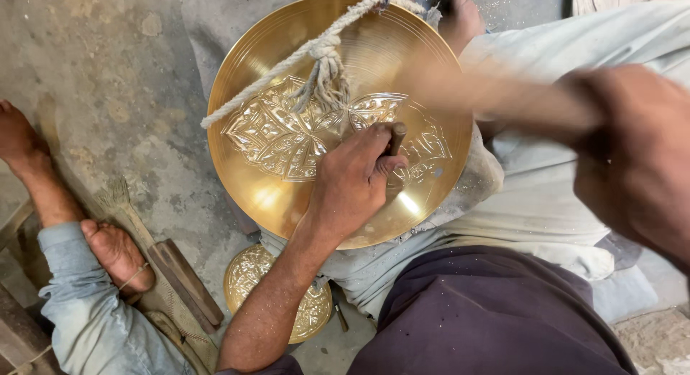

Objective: The person uses a chisel and hammer to engrave a floral pattern into a brass plate. They hold the chisel in one hand and strike it with a hammer in the other, working on the design while seated on the floor.

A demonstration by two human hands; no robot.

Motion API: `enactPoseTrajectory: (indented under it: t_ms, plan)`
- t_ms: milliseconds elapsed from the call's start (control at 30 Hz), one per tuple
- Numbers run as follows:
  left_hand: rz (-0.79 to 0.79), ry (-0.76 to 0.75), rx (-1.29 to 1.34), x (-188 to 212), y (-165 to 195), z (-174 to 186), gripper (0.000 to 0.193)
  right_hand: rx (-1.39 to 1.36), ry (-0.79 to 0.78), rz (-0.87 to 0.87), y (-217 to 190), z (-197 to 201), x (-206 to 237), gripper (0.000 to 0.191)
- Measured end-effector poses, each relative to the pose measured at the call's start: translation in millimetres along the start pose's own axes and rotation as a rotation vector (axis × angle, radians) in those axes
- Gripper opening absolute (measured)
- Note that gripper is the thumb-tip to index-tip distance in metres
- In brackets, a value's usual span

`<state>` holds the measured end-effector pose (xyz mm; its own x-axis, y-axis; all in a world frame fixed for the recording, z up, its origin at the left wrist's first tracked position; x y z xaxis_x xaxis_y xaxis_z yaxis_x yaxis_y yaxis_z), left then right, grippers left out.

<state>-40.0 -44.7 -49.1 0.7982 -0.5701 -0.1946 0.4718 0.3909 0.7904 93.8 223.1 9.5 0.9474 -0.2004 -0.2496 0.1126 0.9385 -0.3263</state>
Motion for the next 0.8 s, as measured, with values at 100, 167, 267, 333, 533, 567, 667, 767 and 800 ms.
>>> enactPoseTrajectory:
  t_ms: [100, 167, 267, 333, 533, 567, 667, 767, 800]
  plan:
    - [-0.041, 0.013, -0.022, -1, 2, 0, 0.022, -0.197, -0.047, -0.339, -14, 3, -11, 0.048]
    - [-0.071, -0.003, -0.006, -2, 4, 1, 0.025, -0.011, -0.048, -0.137, -21, 4, -12, 0.049]
    - [-0.085, -0.095, 0.059, -7, 5, 2, 0.026, -0.183, -0.006, -0.465, -24, -1, 5, 0.045]
    - [-0.073, -0.15, 0.138, -13, 4, 2, 0.034, -0.18, -0.007, -0.547, -27, -5, 28, 0.045]
    - [-0.186, -0.497, -0.092, -29, 8, -8, 0.018, -0.164, 0.212, -0.607, -30, -43, 110, 0.04]
    - [-0.224, -0.505, -0.094, -33, 9, -8, 0.023, -0.042, 0.199, -0.515, -27, -43, 121, 0.046]
    - [-0.285, -0.59, -0.122, -35, 14, -6, 0.029, -0.053, 0.204, -0.565, -26, -45, 154, 0.049]
    - [-0.359, -0.672, -0.192, -39, 18, -10, 0.021, 0.093, 0.148, -0.478, -23, -49, 166, 0.05]
    - [-0.411, -0.641, -0.195, -38, 20, -8, 0.02, 0.2, 0.105, -0.401, -24, -50, 168, 0.05]
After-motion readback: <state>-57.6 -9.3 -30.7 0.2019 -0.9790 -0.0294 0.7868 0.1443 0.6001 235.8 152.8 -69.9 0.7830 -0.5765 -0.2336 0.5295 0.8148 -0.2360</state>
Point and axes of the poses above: each hand's wrist, its own x-axis away from the middle knuckle, its own z-axis out of the back of the hand, y = z × x, the point moved 1 cm from there along -x, towards the middle knuckle, and after that the axes turned 14 degrees about y, right-handed, at the moved point
